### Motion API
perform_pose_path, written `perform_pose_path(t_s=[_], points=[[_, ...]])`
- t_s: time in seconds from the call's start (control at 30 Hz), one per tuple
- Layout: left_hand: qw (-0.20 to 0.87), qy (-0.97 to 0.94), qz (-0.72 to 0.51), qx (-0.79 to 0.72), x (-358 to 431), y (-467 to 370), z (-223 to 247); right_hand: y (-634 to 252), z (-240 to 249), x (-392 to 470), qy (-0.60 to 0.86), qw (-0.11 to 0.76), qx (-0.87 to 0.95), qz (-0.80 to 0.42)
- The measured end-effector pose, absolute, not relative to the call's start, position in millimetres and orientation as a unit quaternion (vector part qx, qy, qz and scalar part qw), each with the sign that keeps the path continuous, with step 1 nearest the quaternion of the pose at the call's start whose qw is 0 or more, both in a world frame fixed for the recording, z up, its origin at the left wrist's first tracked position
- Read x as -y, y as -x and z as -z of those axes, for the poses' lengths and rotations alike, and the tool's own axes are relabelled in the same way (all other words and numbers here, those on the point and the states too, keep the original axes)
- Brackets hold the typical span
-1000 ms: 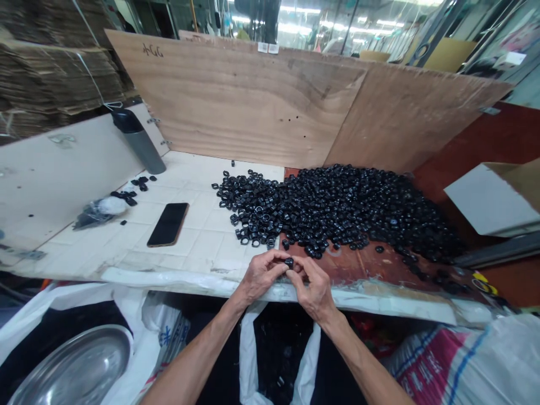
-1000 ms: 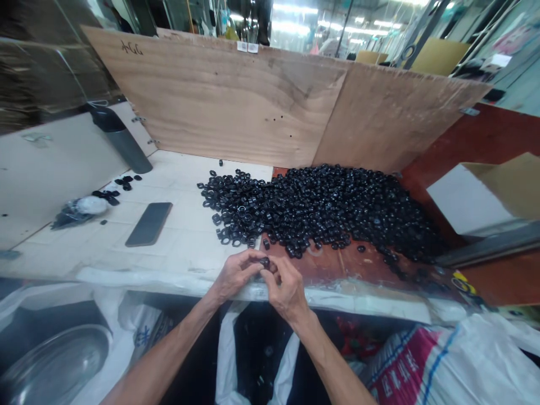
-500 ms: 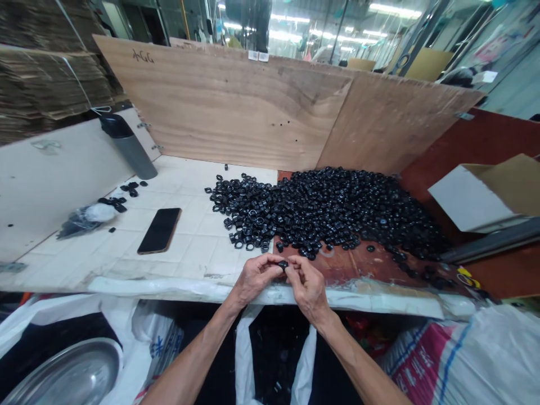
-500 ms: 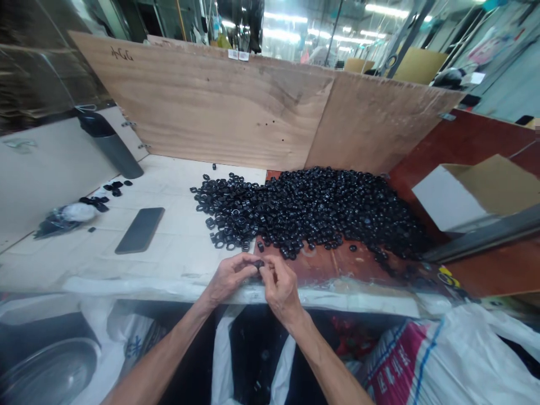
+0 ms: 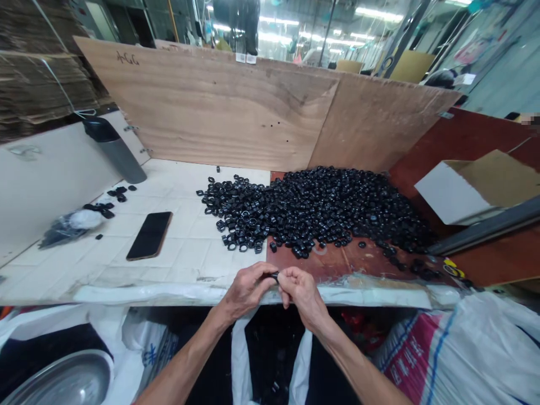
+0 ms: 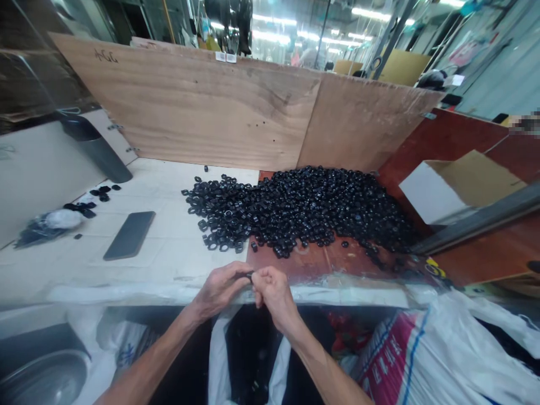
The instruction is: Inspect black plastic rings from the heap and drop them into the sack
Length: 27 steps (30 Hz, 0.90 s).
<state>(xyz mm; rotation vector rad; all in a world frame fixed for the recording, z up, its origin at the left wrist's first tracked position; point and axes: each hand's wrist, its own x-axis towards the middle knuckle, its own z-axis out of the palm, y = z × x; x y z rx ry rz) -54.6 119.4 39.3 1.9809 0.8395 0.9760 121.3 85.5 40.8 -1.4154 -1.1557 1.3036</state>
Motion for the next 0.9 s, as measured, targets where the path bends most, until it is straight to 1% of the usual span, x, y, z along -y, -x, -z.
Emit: perform_pose_path(t_s=[0.03,0.07,0.1,0.17,0.2,0.27,0.33,0.37,0.43,0.5,0.6,0.67,0.77,0.83,0.9], points=[[0.395,-0.788,-0.334,-0.334,-120,56,-43,-129,-39,-88,0.594,0.411,0.504,-0.473],[0.401,-0.793,-0.296,-0.349,-122,55,-46,-137,-37,-91,0.625,0.397,0.545,-0.393],[0.387,-0.791,-0.286,-0.378,-125,52,-47,-145,-34,-96,0.652,0.391,0.579,-0.296],[0.303,-0.769,-0.329,-0.456,-137,40,-44,-156,-28,-108,0.674,0.365,0.628,-0.134],[0.254,-0.760,-0.351,-0.485,-144,32,-41,-159,-25,-114,0.679,0.342,0.645,-0.080],[0.182,-0.761,-0.345,-0.518,-157,16,-31,-160,-21,-122,0.686,0.283,0.669,-0.017],[0.145,-0.766,-0.322,-0.537,-165,5,-21,-157,-19,-125,0.690,0.241,0.682,0.009],[0.138,-0.767,-0.315,-0.542,-167,2,-17,-156,-18,-124,0.685,0.235,0.689,0.014],[0.147,-0.767,-0.321,-0.537,-166,4,-12,-154,-16,-122,0.662,0.249,0.707,0.009],[0.180,-0.765,-0.339,-0.517,-161,12,-10,-154,-15,-119,0.631,0.277,0.725,-0.009],[0.289,-0.738,-0.361,-0.492,-153,25,-15,-157,-16,-118,0.593,0.335,0.729,-0.071],[0.403,-0.683,-0.374,-0.480,-148,30,-22,-159,-18,-118,0.571,0.385,0.710,-0.144],[0.569,-0.574,-0.394,-0.438,-145,34,-32,-158,-23,-117,0.559,0.456,0.626,-0.297],[0.631,-0.524,-0.405,-0.403,-143,35,-35,-155,-25,-114,0.550,0.493,0.539,-0.405],[0.656,-0.500,-0.417,-0.381,-141,35,-37,-150,-28,-111,0.535,0.519,0.473,-0.470]])
